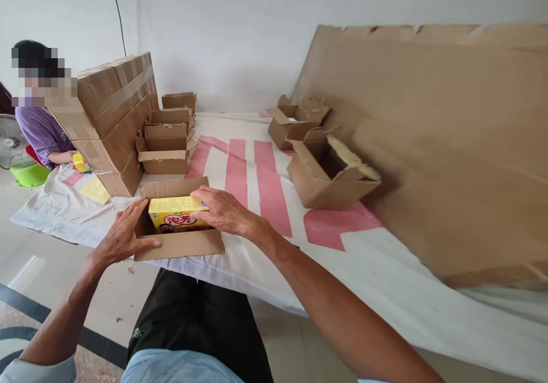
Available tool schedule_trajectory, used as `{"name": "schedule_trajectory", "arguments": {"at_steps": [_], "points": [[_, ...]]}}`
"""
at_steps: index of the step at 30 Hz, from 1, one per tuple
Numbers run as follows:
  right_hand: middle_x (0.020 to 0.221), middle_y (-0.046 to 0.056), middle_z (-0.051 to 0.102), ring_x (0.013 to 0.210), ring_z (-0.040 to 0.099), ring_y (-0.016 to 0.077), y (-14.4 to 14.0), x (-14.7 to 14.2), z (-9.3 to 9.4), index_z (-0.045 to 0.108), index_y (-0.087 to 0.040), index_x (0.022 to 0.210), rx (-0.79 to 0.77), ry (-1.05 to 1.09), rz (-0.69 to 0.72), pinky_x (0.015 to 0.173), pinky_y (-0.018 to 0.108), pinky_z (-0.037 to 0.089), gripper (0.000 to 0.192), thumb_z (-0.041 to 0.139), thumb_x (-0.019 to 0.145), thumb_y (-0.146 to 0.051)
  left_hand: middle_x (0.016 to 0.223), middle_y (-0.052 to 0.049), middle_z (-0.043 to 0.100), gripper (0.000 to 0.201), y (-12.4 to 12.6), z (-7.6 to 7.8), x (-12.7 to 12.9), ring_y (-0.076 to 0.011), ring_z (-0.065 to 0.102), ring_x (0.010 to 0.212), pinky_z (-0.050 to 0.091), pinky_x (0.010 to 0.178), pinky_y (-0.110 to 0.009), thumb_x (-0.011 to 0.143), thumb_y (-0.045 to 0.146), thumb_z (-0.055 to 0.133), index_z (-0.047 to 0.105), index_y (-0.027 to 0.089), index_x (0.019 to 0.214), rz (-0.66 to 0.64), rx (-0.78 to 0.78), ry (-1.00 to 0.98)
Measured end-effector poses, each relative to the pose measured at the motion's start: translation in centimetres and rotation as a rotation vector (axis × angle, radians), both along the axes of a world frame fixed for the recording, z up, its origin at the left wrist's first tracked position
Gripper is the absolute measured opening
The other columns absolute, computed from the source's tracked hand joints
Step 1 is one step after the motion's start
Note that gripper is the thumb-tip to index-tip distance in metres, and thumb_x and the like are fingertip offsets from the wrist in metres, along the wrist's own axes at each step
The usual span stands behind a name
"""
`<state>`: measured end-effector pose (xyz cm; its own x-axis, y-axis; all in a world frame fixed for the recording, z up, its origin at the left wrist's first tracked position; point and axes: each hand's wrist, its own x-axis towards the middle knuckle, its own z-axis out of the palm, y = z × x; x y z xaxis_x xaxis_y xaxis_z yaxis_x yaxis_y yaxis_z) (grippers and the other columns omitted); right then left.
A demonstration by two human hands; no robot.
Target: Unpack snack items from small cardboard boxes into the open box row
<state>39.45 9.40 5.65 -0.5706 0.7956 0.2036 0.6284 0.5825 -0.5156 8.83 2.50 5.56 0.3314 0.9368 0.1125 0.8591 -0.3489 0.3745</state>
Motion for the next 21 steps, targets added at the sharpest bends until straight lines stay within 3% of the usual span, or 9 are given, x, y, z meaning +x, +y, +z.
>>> {"name": "schedule_trajectory", "arguments": {"at_steps": [6,11,16,21], "points": [[0.12,0.009,0.077,0.108,0.072,0.0277,1.2,0.6,0.6,0.075,-0.021,0.124,-0.111,0.437,-0.018,0.094,0.039,0.058,0.039,0.072,0.09,-0.04,0.171,-0.022,0.046,0.105,0.4,-0.5,-0.9,-0.046,0.041,0.16,0.035,0.128,-0.067,0.084,0.071,0.08,0.037,0.024,0.168,0.018,0.019,-0.033],[0.121,0.009,0.079,0.111,0.074,0.0269,1.6,0.5,0.6,0.075,-0.02,0.125,-0.211,0.644,0.025,0.094,0.039,0.061,0.043,0.076,0.09,-0.043,0.161,-0.021,0.059,0.095,0.9,0.1,-1.0,-0.0485,0.054,0.149,0.041,0.123,-0.069,0.082,0.062,0.085,0.05,0.023,0.161,0.056,0.02,-0.162],[0.121,0.009,0.08,0.109,0.075,0.0272,1.8,-0.1,0.7,0.076,-0.02,0.125,-0.292,0.729,0.053,0.093,0.04,0.062,0.044,0.08,0.089,-0.045,0.148,-0.013,0.072,0.071,1.1,2.2,0.5,-0.0393,0.066,0.137,0.054,0.116,-0.054,0.088,0.049,0.083,0.06,0.024,0.15,-0.023,-0.114,-0.539],[0.128,0.01,0.077,0.114,0.073,0.0281,2.2,-0.9,1.1,0.07,-0.02,0.132,-0.288,0.845,0.024,0.096,0.041,0.062,0.059,0.084,0.086,-0.056,0.138,-0.015,0.077,0.066,2.3,1.8,1.1,-0.0381,0.073,0.128,0.06,0.108,-0.051,0.08,0.047,0.093,0.067,0.018,0.133,-0.017,-0.239,-0.901]]}}
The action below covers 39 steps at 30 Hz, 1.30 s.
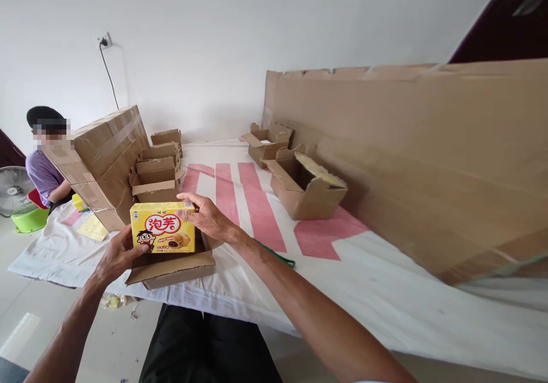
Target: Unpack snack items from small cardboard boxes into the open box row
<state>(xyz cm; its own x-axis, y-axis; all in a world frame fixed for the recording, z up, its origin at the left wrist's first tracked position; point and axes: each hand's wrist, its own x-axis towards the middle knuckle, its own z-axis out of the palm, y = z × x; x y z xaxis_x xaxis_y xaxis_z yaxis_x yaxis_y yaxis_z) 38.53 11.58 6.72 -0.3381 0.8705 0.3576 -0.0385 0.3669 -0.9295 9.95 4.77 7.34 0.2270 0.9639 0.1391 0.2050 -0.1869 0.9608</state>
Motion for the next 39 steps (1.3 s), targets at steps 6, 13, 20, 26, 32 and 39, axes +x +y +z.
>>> {"name": "schedule_trajectory", "arguments": {"at_steps": [6,13,20,26,32,39], "points": [[0.136,0.012,0.069,0.117,0.072,0.0265,-0.1,-1.9,-1.6,0.052,-0.028,0.141,0.049,0.149,-0.034,0.099,0.044,0.062,0.065,0.078,0.092,-0.061,0.127,-0.014,0.081,0.07,2.0,0.3,-0.7,-0.0344,0.078,0.115,0.064,0.099,-0.046,0.071,0.047,0.1,0.068,0.017,0.125,0.101,0.023,-0.222],[0.141,0.012,0.069,0.124,0.071,0.0276,0.7,-3.7,-2.9,0.046,-0.029,0.146,0.064,0.156,-0.074,0.101,0.047,0.062,0.053,0.065,0.101,-0.05,0.117,-0.014,0.082,0.065,4.1,2.0,0.0,-0.0262,0.077,0.094,0.06,0.07,-0.03,0.077,0.058,0.093,0.071,0.016,0.121,0.141,0.158,-0.125],[0.139,0.013,0.072,0.12,0.072,0.0302,3.8,-4.5,-3.5,0.051,-0.028,0.143,0.01,0.129,-0.113,0.083,0.044,0.066,0.055,0.067,0.096,-0.05,0.116,-0.012,0.08,0.07,6.6,1.1,-0.2,-0.0263,0.073,0.094,0.055,0.062,-0.028,0.082,0.066,0.082,0.067,0.02,0.133,0.201,0.205,0.034],[0.142,0.015,0.071,0.128,0.069,0.0293,5.8,-4.9,-4.2,0.051,-0.024,0.141,0.004,0.117,-0.108,0.095,0.045,0.064,0.053,0.065,0.096,-0.048,0.126,-0.013,0.075,0.074,8.0,1.3,-1.0,-0.0272,0.068,0.099,0.056,0.062,-0.027,0.078,0.062,0.085,0.067,0.02,0.136,0.155,0.154,0.133],[0.138,0.012,0.074,0.122,0.071,0.0271,6.8,-5.1,-5.4,0.055,-0.025,0.139,-0.046,0.133,-0.122,0.1,0.046,0.063,0.053,0.07,0.095,-0.05,0.133,-0.012,0.075,0.072,8.2,1.1,-1.2,-0.0301,0.069,0.111,0.058,0.077,-0.032,0.08,0.048,0.087,0.064,0.021,0.143,0.081,0.117,0.081],[0.146,0.015,0.069,0.128,0.069,0.0282,7.0,-5.1,-5.8,0.055,-0.024,0.139,-0.067,0.126,-0.122,0.098,0.045,0.063,0.055,0.07,0.095,-0.053,0.141,-0.012,0.074,0.068,8.2,1.2,-0.9,-0.0338,0.068,0.124,0.058,0.097,-0.041,0.079,0.04,0.089,0.067,0.021,0.14,0.071,0.107,0.026]]}}
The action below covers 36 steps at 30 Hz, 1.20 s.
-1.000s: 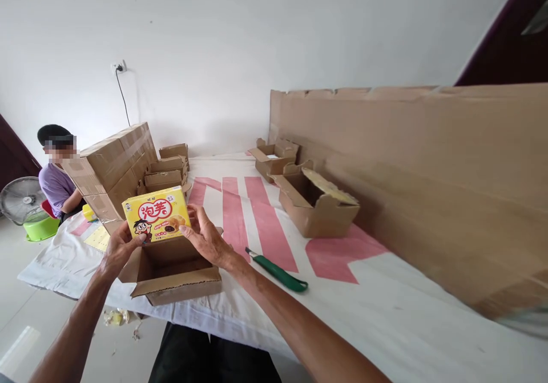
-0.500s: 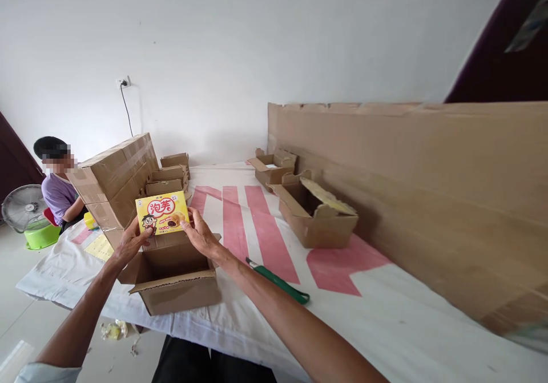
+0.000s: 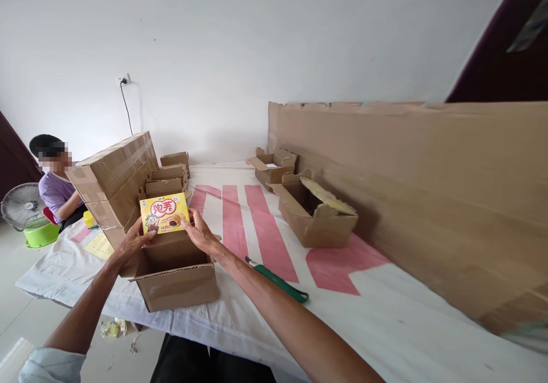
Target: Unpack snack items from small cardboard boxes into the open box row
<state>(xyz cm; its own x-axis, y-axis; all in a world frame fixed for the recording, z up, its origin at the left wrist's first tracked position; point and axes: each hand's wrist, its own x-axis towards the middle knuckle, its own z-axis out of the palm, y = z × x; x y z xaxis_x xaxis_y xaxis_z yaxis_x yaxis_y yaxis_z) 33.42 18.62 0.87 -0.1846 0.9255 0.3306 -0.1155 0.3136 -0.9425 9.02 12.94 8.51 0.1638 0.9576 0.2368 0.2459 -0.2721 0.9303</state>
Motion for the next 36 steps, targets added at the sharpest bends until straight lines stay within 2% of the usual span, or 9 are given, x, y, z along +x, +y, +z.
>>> {"name": "schedule_trajectory", "arguments": {"at_steps": [7,14,19,25,31,36], "points": [[0.145,0.014,0.07,0.131,0.068,0.0283,-0.1,0.0,-0.1,0.054,-0.024,0.141,-0.017,-0.002,0.008,0.103,0.047,0.062,0.055,0.07,0.096,-0.051,0.14,-0.013,0.075,0.071,0.1,-0.4,-0.1,-0.0348,0.068,0.129,0.054,0.111,-0.045,0.075,0.041,0.093,0.069,0.019,0.138,-0.028,-0.028,-0.032],[0.149,0.016,0.068,0.132,0.069,0.0285,0.2,0.0,-0.1,0.054,-0.023,0.141,-0.041,-0.008,0.014,0.104,0.047,0.062,0.055,0.071,0.095,-0.048,0.141,-0.015,0.074,0.077,1.0,-1.3,-0.8,-0.0371,0.064,0.137,0.051,0.115,-0.05,0.074,0.039,0.092,0.066,0.018,0.144,-0.051,-0.032,-0.038],[0.148,0.015,0.069,0.126,0.071,0.0277,0.5,0.0,0.0,0.055,-0.023,0.142,-0.056,-0.015,0.012,0.097,0.044,0.065,0.057,0.071,0.094,-0.049,0.131,-0.012,0.078,0.072,1.5,-1.0,-0.8,-0.0349,0.07,0.125,0.056,0.107,-0.045,0.07,0.039,0.094,0.069,0.018,0.134,-0.075,-0.028,-0.028],[0.143,0.014,0.072,0.112,0.075,0.0255,0.9,0.0,0.0,0.056,-0.024,0.143,-0.074,-0.032,0.003,0.082,0.038,0.066,0.06,0.071,0.093,-0.054,0.123,-0.011,0.08,0.067,1.7,-0.5,-0.5,-0.0309,0.073,0.109,0.06,0.083,-0.036,0.07,0.041,0.094,0.069,0.02,0.128,-0.039,-0.013,0.001],[0.148,0.013,0.069,0.122,0.072,0.0267,0.9,-0.1,0.5,0.053,-0.025,0.146,-0.063,-0.033,0.004,0.075,0.033,0.064,0.062,0.066,0.094,-0.055,0.117,-0.012,0.08,0.074,1.8,-0.1,-0.2,-0.0309,0.074,0.104,0.063,0.084,-0.038,0.064,0.048,0.097,0.07,0.018,0.125,0.004,-0.02,-0.013],[0.147,0.013,0.068,0.119,0.071,0.025,0.4,0.3,1.1,0.05,-0.025,0.15,-0.039,-0.036,0.0,0.077,0.033,0.063,0.063,0.064,0.094,-0.051,0.119,-0.011,0.08,0.073,1.5,0.4,0.1,-0.0315,0.074,0.11,0.064,0.09,-0.04,0.067,0.047,0.097,0.07,0.019,0.128,-0.027,0.009,-0.042]]}}
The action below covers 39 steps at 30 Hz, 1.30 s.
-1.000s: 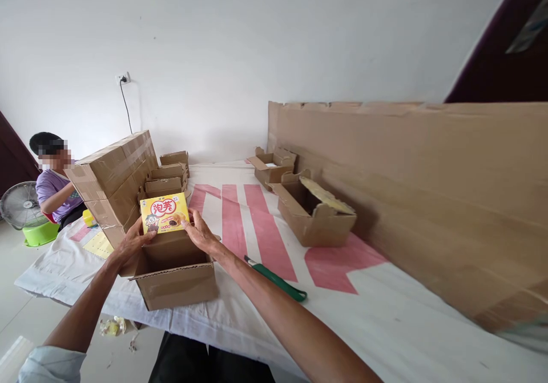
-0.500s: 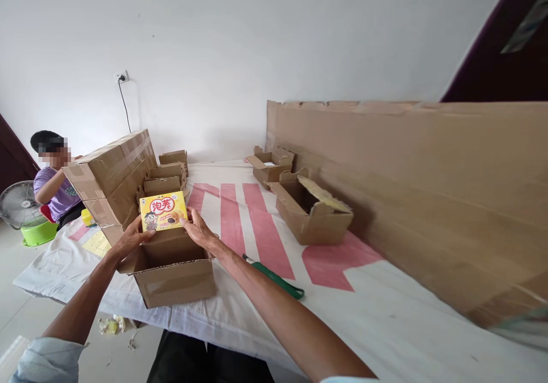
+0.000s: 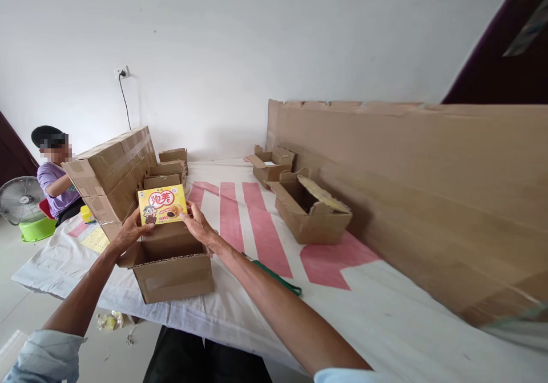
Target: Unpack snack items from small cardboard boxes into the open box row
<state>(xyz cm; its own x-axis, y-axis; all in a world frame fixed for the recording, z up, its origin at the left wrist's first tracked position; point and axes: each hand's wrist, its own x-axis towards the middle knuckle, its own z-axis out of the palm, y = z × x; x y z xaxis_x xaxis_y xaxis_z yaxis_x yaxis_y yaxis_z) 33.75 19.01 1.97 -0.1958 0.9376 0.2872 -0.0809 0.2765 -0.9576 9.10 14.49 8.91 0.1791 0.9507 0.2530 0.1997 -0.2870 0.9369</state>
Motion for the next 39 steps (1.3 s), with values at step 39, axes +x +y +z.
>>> {"name": "schedule_trajectory", "arguments": {"at_steps": [39], "points": [[0.084,-0.002,0.057,0.08,0.052,0.017,-7.0,9.6,0.0,0.073,-0.02,0.117,-0.055,-0.17,0.285,0.08,0.035,0.046,0.053,0.072,0.091,-0.066,0.124,-0.011,0.081,0.069,-3.8,2.5,-5.7,-0.0317,0.077,0.113,0.066,0.1,-0.048,0.066,0.041,0.103,0.07,0.02,0.123,0.375,0.248,-0.135]]}}
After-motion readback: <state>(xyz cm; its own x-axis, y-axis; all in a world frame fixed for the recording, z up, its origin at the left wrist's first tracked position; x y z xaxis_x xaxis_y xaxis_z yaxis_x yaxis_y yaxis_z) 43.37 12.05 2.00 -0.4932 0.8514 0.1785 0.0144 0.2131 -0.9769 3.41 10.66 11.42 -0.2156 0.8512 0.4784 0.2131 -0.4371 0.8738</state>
